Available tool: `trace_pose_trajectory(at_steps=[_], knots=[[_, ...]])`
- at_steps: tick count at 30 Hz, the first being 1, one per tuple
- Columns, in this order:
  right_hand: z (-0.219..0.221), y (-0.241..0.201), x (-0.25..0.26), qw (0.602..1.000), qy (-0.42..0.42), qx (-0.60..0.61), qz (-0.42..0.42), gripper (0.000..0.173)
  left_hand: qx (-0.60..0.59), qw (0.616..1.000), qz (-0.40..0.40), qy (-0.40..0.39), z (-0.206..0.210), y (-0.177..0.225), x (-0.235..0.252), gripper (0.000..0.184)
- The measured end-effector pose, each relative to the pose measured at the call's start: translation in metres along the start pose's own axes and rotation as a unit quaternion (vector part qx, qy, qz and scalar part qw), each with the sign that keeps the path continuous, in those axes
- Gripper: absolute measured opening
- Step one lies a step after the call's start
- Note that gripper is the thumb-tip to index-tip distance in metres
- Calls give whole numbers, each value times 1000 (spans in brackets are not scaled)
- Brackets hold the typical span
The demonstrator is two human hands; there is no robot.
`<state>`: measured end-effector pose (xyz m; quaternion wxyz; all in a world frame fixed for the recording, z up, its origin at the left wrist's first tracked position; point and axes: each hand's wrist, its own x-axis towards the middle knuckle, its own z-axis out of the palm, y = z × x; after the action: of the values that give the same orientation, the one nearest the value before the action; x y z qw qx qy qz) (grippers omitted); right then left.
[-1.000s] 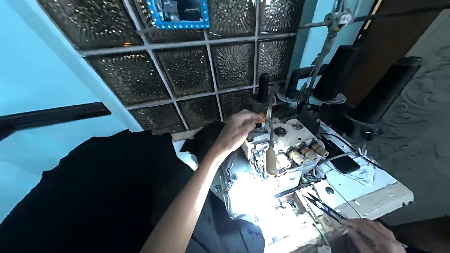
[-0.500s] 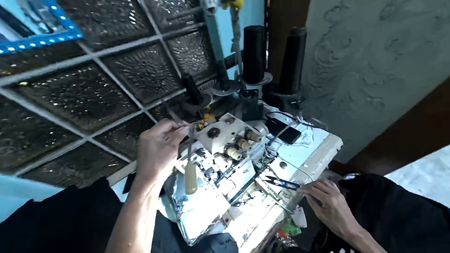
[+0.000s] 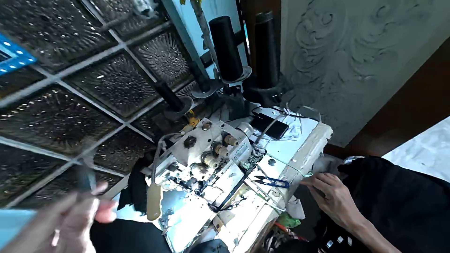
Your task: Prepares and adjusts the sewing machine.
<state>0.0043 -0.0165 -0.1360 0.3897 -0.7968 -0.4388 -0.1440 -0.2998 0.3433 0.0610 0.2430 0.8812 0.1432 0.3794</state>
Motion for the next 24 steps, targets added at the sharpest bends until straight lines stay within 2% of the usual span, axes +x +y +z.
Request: trace_pose_trajectory(at_steps=[3,7,11,17,22,24], knots=[[-3,0,10,1000,-3,-2,-20,22,43,995,-82,29,10,10,-30,20],[0,-5,34,999,-8,5,-47,22,3,987,-144,78,0,-6,-51,15],[17,-9,63,999,-12,16,-49,22,-22,990,-128,47,3,-4,-54,16],[52,8,87,999,-38,9,16,21,75,993,-80,34,20,-5,-66,32],[74,20,80,1000,-26,-18,-2,23,114,974,-192,33,30,-2,-76,29],[72,19,80,999,-28,-21,-1,23,130,972,-196,24,32,5,-77,22]])
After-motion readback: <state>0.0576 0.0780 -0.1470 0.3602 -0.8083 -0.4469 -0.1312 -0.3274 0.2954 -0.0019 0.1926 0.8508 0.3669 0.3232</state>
